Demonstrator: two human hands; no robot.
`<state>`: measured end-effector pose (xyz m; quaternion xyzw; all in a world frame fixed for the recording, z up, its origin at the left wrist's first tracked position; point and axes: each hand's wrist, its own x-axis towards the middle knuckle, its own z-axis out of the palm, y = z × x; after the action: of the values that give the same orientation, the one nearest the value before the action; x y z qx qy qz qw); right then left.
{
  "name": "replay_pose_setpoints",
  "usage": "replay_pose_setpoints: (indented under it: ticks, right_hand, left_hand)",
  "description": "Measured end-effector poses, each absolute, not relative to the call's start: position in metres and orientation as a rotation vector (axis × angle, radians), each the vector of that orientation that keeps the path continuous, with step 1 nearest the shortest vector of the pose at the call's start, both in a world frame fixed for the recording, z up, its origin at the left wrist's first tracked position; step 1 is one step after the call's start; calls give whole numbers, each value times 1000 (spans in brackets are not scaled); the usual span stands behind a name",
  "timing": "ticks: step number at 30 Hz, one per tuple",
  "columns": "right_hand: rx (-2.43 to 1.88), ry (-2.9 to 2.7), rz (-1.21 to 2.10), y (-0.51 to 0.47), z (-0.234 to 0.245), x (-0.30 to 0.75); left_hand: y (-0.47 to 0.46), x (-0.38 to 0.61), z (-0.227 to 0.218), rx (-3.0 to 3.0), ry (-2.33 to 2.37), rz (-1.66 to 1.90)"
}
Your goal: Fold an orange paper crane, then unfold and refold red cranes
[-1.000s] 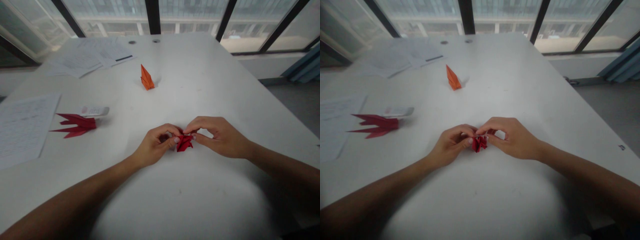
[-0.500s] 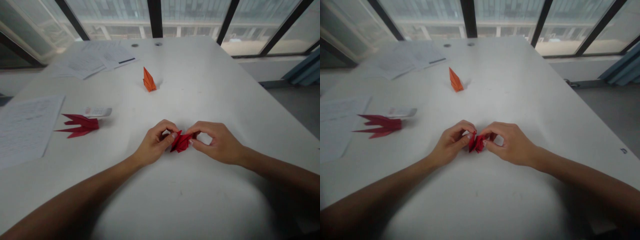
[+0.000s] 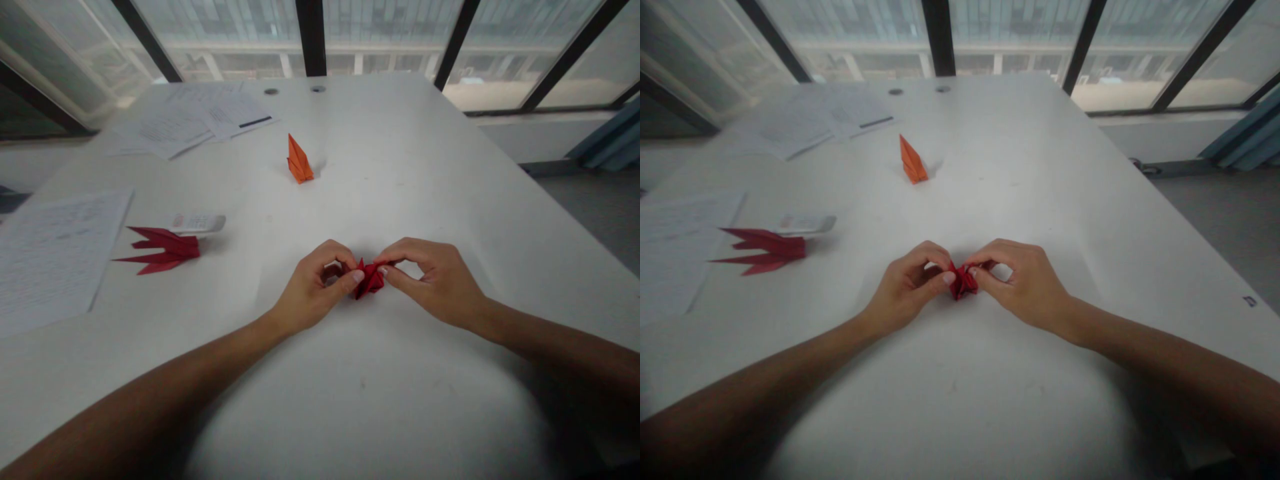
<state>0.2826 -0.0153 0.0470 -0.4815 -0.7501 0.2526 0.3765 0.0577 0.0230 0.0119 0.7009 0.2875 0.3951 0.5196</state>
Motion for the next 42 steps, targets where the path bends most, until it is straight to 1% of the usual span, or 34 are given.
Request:
replay_pose_setpoints:
  ticks: [4, 6, 9, 17, 21, 29, 37, 42]
  right_hand:
    - [-1284, -1737, 745, -8, 40, 288]
    - [-1274, -1539, 873, 1, 32, 292]
    - [-1227, -1307, 967, 15, 19, 299]
    - [-1107, -1101, 1185, 29, -3, 306]
    - [-1160, -1168, 1174, 28, -4, 307]
    - [-1197, -1381, 1116, 15, 6, 297]
    - [-1093, -1598, 1132, -5, 5, 288]
    - [-1136, -1814, 1024, -8, 4, 288]
  left_hand:
    - [25, 59, 13, 1567, 782, 1007]
    - [29, 58, 13, 1523, 836, 1072]
    - [39, 56, 11, 1447, 894, 1181]
    - [59, 49, 2, 1227, 871, 1309]
    - [57, 48, 5, 1348, 839, 1305]
    - [40, 52, 9, 1605, 896, 1079]
    - [31, 56, 5, 1621, 796, 964]
    - [29, 56, 7, 1576, 757, 884]
